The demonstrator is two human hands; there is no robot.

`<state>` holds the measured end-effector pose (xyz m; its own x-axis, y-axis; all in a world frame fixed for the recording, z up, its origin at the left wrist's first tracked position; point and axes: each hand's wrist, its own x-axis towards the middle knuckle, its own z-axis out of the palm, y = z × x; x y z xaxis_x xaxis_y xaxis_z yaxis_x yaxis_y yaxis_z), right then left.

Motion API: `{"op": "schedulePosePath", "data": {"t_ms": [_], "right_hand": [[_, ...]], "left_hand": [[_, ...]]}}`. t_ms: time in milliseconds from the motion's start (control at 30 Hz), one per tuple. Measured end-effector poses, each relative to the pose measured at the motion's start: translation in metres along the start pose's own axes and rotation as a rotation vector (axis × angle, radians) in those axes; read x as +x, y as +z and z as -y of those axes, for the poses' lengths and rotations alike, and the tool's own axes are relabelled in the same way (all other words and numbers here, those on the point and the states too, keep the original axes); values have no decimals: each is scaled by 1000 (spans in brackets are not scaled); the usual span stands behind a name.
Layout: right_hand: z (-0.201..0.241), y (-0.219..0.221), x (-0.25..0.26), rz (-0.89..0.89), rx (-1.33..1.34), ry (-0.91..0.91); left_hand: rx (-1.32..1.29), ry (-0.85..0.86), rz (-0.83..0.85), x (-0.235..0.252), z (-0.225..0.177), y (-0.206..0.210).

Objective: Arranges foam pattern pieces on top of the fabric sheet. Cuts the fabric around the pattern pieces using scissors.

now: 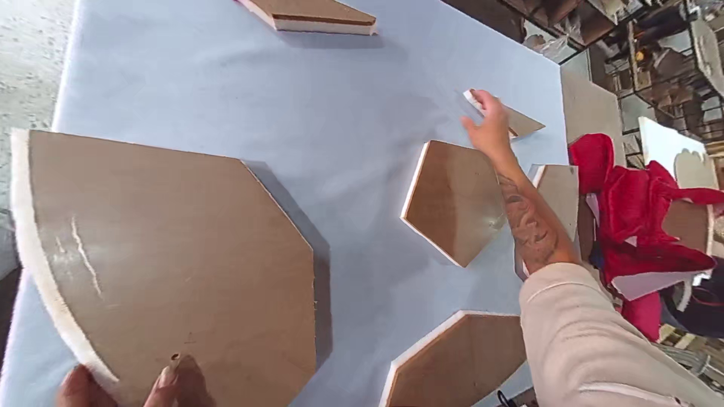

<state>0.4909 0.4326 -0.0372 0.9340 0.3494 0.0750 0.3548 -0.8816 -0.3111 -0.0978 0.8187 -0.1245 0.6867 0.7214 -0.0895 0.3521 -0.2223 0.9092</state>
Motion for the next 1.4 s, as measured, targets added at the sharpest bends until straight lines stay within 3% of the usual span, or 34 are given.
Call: {"op": "schedulePosePath", "data": {"t_ms": [100, 167, 233, 400, 567, 667, 733, 767, 833, 933, 1000, 1100, 1233, 1333, 1400], "right_hand": [[-109, -24, 13, -41, -258, 137], [-145, -22, 32, 94, -315, 122], [-164, -8, 54, 202, -294, 105], [-158, -11, 114, 47, -137, 101], [-191, 23, 161, 65, -234, -41], [-178, 20, 135, -38, -239, -68], [-166, -7, 87, -58, -186, -31], [-163, -21, 52, -10, -157, 9], [-155, -45, -25, 183, -99, 151], [-136, -58, -139, 552, 59, 382], [-121, -44, -188, 544, 115, 387], [-111, -29, -209, 286, 127, 270], [-87, -30, -164, 135, 243, 212], [-66, -38, -156, 164, 386, 237], [-69, -54, -169, 91, 392, 244]], "left_hand": [[-16, -12, 12, 3, 0, -2], [-26, -23, 32, 1, 3, -6], [-27, -46, 37, -4, -3, -5], [38, -38, -35, 1, -10, 13], [93, -107, -30, -1, -16, 27], [420, -209, -69, 12, -53, 33], [682, 14, -163, 26, -96, 64], [679, 168, -150, 26, -121, 91], [479, 320, 70, 22, -164, 166], [138, 15, 474, 13, -204, 291], [88, -77, 508, 12, -200, 340], [58, -26, 381, 17, -205, 352], [90, 115, 263, 61, -221, 344], [284, 145, 402, 91, -216, 333], [399, 219, 469, 88, -221, 303]]}}
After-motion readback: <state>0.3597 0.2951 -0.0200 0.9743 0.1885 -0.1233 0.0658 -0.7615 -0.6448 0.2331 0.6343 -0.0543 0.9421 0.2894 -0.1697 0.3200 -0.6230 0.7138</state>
